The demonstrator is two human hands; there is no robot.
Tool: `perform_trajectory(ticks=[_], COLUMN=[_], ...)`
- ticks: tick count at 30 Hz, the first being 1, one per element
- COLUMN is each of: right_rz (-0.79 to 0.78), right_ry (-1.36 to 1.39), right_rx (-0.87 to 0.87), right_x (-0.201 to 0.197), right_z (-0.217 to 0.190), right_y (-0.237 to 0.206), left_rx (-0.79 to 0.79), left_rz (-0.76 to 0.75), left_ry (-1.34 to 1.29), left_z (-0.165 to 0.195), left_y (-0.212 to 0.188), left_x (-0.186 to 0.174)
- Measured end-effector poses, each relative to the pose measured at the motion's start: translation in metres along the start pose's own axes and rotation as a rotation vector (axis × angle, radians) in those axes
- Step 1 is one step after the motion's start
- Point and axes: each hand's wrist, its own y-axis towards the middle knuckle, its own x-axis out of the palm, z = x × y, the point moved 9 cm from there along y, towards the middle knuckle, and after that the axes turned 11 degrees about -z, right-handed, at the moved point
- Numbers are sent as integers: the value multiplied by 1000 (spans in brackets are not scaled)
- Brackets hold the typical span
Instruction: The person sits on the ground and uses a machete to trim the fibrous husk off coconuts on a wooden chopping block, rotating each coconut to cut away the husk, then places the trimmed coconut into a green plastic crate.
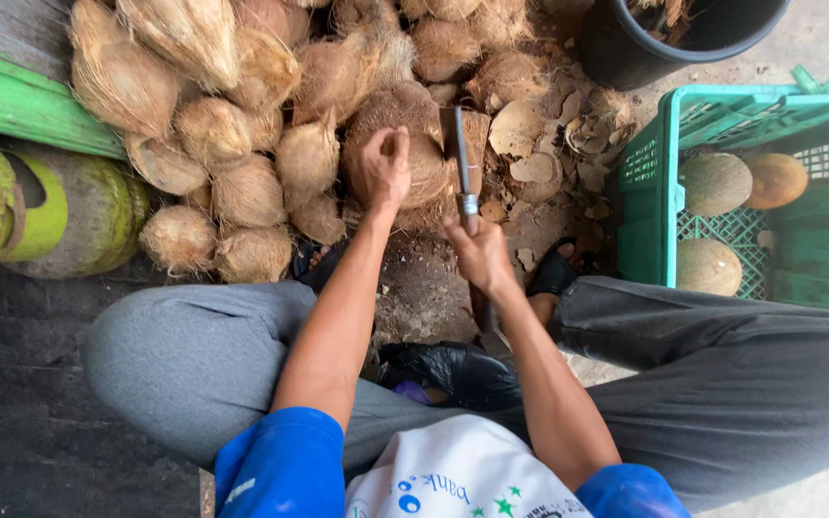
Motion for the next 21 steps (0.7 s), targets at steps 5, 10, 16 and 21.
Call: perform_trajectory(ticks=[5, 10, 16, 21], right_rz=[159, 118, 143, 161], right_ry=[261, 85, 118, 309], right_rx=[-352, -130, -119, -370], right_x=[-22, -6, -26, -26], right_z=[-9, 20, 10, -5], right_y=[-8, 9, 10, 1], left_rx=[190, 129, 126, 154], left_rz=[60, 40, 70, 15], left_ry=[7, 32, 61, 63], left_z=[9, 4, 5, -4], left_y=[5, 3, 1, 7], left_x=[-6, 0, -5, -2])
